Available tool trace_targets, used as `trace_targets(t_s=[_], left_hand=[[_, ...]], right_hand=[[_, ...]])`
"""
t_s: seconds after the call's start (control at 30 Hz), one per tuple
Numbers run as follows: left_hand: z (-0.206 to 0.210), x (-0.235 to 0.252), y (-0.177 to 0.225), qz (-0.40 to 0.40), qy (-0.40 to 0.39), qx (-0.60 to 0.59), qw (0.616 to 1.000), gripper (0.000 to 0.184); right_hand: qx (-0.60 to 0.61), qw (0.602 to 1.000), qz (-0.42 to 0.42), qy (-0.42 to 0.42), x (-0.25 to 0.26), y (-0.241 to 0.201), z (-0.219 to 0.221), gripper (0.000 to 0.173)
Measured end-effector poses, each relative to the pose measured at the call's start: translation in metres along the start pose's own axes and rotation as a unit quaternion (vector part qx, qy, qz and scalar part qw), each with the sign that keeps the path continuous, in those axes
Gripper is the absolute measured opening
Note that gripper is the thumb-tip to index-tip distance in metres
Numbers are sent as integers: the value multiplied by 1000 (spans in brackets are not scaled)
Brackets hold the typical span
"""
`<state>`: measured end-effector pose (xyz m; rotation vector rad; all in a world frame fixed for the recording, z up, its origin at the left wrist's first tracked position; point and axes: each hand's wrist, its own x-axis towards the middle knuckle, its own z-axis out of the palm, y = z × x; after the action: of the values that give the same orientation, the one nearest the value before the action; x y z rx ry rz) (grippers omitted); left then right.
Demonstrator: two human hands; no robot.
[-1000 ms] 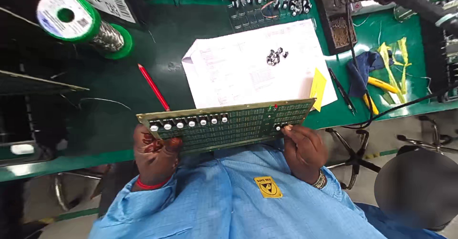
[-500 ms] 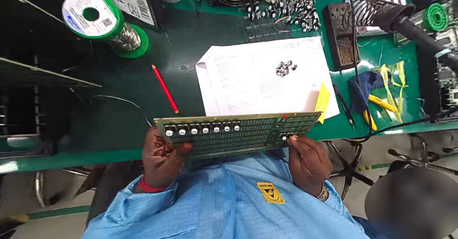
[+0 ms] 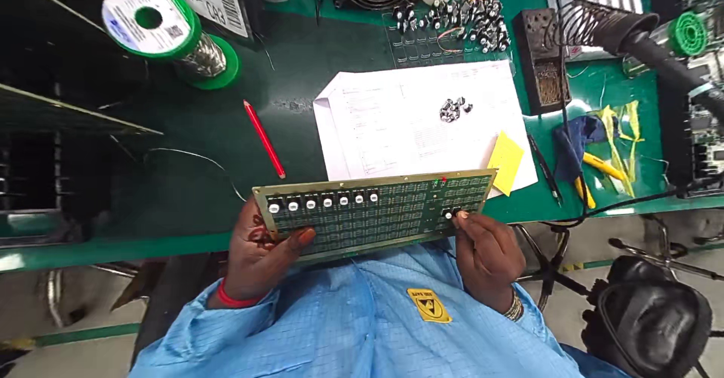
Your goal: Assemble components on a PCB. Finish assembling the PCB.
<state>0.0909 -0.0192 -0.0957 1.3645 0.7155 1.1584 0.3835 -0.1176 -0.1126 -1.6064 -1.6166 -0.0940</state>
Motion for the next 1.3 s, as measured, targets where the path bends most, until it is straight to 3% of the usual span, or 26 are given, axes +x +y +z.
trace_targets(t_s=[0.17, 0.4, 0.63, 0.87, 1.0, 1.13, 1.23, 1.3], left_hand=[[3, 1, 6, -64, 32, -1, 997, 53], [8, 4, 14, -138, 74, 9, 988, 50], [11, 10, 18, -181, 90, 26, 979, 48], [13, 13, 19, -202, 98, 34, 974, 44], [13, 12, 17, -199, 99, 43, 974, 42], [12, 11, 15, -180, 94, 46, 978, 42], [11, 10, 14, -171, 88, 54, 980, 47], [11, 11, 15, -168, 82, 67, 980, 51]], right_hand=[[4, 999, 21, -32, 5, 0, -1, 14], [143, 981, 97, -90, 29, 10, -18, 21], [15, 985, 60, -159, 105, 39, -18, 23], [3, 951, 124, -284, 165, 63, 27, 31], [-29, 958, 129, -254, 167, 60, 43, 17], [-41, 951, 168, -255, 166, 57, 36, 20], [24, 965, 178, -193, 154, 58, 17, 20], [132, 967, 178, -126, 142, 55, 0, 19]])
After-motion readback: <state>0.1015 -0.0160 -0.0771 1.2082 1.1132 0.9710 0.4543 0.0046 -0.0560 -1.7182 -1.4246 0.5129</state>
